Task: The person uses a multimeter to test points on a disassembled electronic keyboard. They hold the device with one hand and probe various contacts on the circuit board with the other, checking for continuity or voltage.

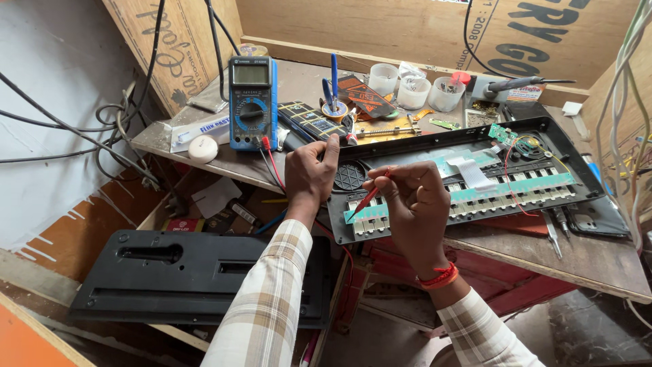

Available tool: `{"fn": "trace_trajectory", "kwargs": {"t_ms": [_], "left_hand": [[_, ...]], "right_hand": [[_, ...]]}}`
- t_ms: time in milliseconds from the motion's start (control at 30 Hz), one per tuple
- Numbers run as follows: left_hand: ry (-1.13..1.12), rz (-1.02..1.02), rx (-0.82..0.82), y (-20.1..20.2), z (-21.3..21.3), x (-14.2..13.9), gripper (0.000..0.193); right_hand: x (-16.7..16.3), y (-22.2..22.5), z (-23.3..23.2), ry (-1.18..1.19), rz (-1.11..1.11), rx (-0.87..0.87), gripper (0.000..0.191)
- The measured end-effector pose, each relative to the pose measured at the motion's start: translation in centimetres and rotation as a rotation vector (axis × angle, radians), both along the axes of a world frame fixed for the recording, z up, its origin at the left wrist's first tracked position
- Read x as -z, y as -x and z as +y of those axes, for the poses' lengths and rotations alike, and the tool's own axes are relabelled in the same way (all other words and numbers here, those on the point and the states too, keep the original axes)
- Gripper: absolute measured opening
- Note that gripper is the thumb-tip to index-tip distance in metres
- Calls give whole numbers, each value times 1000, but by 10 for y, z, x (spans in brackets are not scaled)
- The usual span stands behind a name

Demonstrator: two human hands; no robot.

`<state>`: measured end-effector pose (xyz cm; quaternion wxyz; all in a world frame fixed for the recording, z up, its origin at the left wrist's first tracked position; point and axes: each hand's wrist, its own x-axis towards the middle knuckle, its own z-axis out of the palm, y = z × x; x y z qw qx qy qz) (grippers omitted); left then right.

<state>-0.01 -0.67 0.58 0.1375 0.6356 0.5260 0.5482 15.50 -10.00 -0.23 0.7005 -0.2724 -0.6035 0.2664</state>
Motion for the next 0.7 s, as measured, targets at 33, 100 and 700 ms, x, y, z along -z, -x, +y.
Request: {"fn": "trace_trajectory", "kwargs": {"t_ms": [33,100,700], "left_hand": [[2,-1,-2,0,-1,0,55],[5,-4,-7,0,0,-1,54],[25,-9,0,0,-1,-2,55]], "right_hand": [[0,0,0,-7,-20,20,17],[-1,0,0,-18,-58,52,18],[-15,24,-4,-48,-202,145,31]]}}
